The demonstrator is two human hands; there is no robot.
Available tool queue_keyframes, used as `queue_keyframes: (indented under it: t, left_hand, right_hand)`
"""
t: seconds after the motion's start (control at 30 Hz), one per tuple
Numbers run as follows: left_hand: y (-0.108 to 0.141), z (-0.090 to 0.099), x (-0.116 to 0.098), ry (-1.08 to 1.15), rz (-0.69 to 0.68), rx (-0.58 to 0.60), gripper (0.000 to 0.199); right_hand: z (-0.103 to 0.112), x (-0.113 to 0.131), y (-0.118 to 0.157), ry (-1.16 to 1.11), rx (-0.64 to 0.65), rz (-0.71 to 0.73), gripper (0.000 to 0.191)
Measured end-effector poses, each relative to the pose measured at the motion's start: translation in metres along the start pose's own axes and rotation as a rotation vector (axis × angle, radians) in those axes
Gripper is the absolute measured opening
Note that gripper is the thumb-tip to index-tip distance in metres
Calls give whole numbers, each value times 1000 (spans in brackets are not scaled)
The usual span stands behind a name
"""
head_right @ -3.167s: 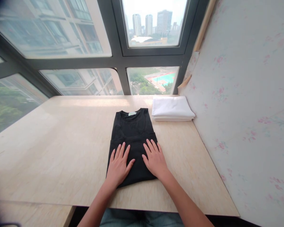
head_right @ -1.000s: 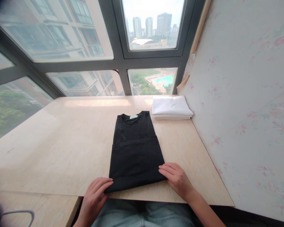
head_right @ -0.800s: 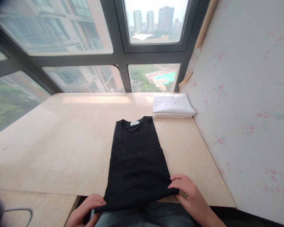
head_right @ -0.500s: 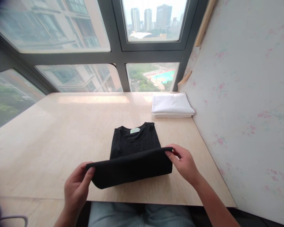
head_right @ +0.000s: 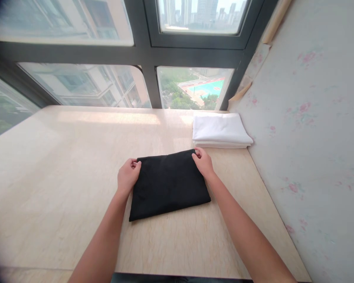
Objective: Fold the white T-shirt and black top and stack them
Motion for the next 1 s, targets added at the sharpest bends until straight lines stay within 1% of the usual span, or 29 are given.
queue_keyframes:
  t: [0.1,0.23,0.4,0.47,0.57,0.63,0.67,0.73,0.8,0.93,1.0]
  left_hand:
    - [2,1,-3,-50,5,9,23]
    - [1,3,-7,-92,-5,28,24]
    - [5,2,-11,-198,7,45,25]
    - [8,3,-16,-251,11,41,26]
    - [16,6,-28,-314,-22,31,30]
    - [26,9,-36,-342,-47,35,37]
    - [33,11,-39,-349,-50,46,40]
    - [50,13,-40,-347,-31,86,44]
    - [68,13,-38,-326,3,135,45]
    - [99,9,-28,-141,58,225,44]
    - [112,7,-26,36,59,239,44]
  right_hand:
    - [3,0,5,55,-19,5,45]
    - [6,9,5,174,-35,2,39]
    - [0,17,8,262,-39,7,40]
    - [-4,19,14,346,-83,2,41]
    - [-4,25,30,561,-212,10,42]
    - [-2,27,41,691,-260,-14,38]
    - [0,26,47,741,-256,-39,35]
    - [3,21,59,795,-205,-90,31]
    - [6,14,74,801,-140,-119,30]
    - [10,0,107,755,-56,-117,30]
    - [14,-7,122,686,-38,-92,31]
Point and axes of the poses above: each hand's wrist, its own y-axis away from the middle knuckle, its own z-axis out of the back of the hand, x = y × z, the point moved 8 cm from there along -y, towards the middle knuckle, and after that the axes turned 14 degrees about -z, right-handed, at the moved point
